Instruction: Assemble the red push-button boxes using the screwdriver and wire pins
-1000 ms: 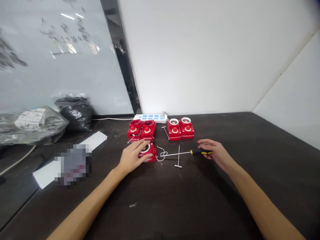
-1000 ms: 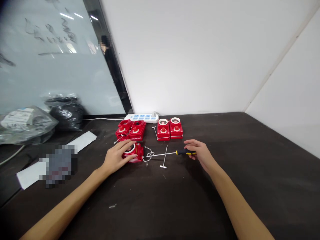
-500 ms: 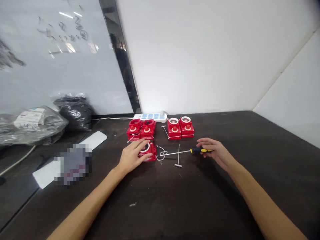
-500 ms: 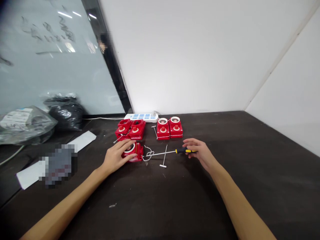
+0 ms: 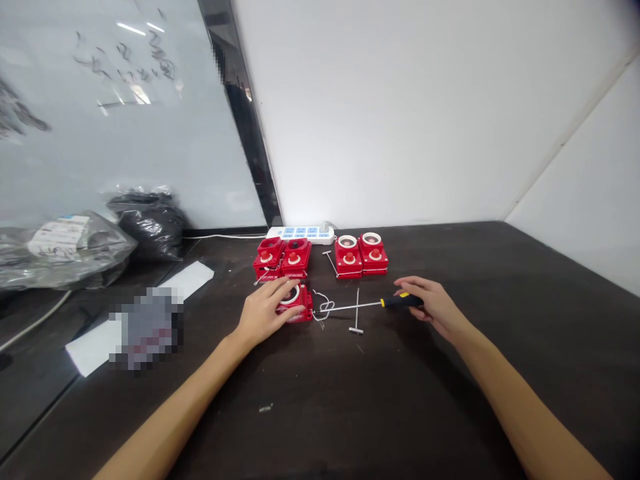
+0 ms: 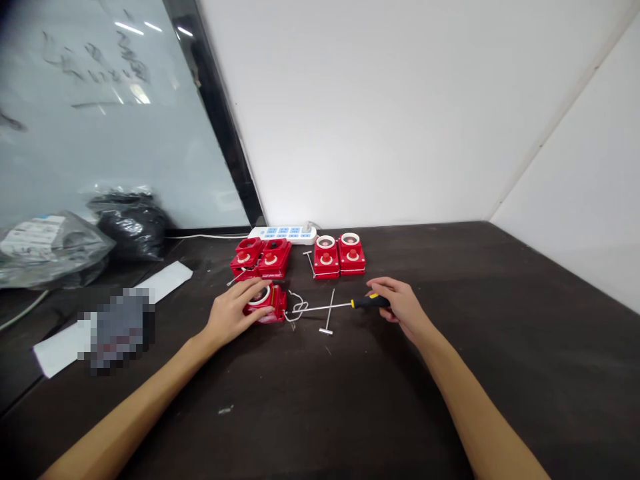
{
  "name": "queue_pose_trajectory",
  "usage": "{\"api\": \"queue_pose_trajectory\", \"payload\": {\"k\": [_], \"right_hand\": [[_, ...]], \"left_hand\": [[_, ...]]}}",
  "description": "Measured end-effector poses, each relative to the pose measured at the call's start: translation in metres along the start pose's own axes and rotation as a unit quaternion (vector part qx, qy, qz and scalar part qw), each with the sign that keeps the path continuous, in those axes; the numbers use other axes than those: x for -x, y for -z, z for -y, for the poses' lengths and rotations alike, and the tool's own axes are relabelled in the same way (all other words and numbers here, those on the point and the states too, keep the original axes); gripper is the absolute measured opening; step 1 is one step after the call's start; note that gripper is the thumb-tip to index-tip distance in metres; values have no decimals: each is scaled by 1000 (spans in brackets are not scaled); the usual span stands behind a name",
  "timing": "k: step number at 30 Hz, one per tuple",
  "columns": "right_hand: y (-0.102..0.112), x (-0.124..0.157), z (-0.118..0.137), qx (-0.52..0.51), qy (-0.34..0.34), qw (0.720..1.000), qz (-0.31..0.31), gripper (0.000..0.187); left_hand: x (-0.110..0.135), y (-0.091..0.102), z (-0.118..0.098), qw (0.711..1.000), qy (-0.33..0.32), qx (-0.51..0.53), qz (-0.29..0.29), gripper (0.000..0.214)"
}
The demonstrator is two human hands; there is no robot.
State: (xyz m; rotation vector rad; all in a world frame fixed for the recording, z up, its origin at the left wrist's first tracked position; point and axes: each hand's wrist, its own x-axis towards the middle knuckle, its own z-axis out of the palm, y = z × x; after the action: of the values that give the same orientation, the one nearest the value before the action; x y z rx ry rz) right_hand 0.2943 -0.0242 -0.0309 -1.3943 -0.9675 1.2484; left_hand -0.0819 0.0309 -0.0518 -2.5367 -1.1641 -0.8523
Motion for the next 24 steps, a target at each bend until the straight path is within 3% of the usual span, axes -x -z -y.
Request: {"api": "queue_pose_trajectory", "payload": {"k": [5, 10, 16, 20, 24], "right_hand": [[2, 1, 1, -39, 25, 998, 48, 33], [0, -1, -1, 27, -9, 1000, -1, 33], [4, -2, -1, -25, 20, 999, 44, 35], [1, 0, -1, 5, -19, 1000, 8, 35], [0, 0, 1, 7, 15, 1000, -1, 33]], "left_hand": [[0, 0, 0, 1000, -3, 2, -2, 52], [0, 1, 0, 1000, 0, 6, 0, 52], [0, 1, -1, 1000, 1, 1, 1, 52], [-1, 1, -1, 1000, 1, 0, 3, 53], [-1, 1, -1, 1000, 3, 3, 4, 53]]}}
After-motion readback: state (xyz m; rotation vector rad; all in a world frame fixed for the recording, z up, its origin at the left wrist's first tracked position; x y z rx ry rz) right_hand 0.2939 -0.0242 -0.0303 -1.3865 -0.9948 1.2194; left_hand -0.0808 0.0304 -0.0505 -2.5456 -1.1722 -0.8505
